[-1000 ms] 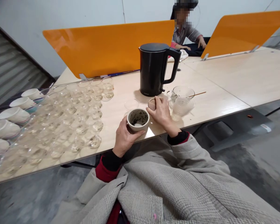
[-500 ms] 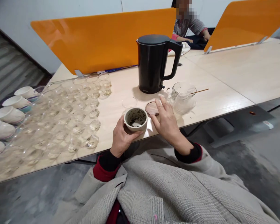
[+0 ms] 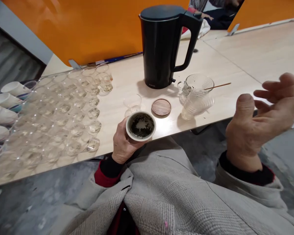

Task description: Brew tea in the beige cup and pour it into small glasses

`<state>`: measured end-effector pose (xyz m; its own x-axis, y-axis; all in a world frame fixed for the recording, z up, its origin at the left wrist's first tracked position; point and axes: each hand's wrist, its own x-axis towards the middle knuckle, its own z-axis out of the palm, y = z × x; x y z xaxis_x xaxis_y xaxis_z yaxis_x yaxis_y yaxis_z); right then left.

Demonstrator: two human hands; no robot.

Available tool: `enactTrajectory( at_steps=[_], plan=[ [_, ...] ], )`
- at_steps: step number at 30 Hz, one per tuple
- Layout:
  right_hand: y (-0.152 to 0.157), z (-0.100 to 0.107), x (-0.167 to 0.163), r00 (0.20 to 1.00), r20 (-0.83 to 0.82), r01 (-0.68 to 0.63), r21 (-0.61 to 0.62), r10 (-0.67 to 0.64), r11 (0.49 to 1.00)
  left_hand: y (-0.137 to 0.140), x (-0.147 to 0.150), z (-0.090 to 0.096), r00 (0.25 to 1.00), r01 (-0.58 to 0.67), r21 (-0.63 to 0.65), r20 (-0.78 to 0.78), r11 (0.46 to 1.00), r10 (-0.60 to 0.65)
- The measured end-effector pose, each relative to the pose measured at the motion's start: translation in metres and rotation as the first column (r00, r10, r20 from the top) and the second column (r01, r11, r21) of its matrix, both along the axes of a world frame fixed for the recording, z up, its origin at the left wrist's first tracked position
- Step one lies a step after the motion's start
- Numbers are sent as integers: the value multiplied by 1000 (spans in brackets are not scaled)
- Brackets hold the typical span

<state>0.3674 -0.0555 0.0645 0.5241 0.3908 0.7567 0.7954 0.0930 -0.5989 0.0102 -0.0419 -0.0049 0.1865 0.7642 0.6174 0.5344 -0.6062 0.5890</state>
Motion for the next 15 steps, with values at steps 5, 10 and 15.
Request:
enactTrajectory(
  at_steps=[5, 10, 15],
  plan=[
    [26, -27, 48, 998, 64, -11, -65, 15, 998, 0, 0, 0, 1000, -7, -37, -4, 999, 7],
    [47, -40, 56, 998, 26, -48, -105, 51, 993, 0, -3, 0, 999, -4, -117, 38, 993, 9],
    [58, -33, 46, 999, 6, 49, -252, -49, 967, -1, -6, 1, 1000, 11, -177, 27, 984, -6]
  ],
)
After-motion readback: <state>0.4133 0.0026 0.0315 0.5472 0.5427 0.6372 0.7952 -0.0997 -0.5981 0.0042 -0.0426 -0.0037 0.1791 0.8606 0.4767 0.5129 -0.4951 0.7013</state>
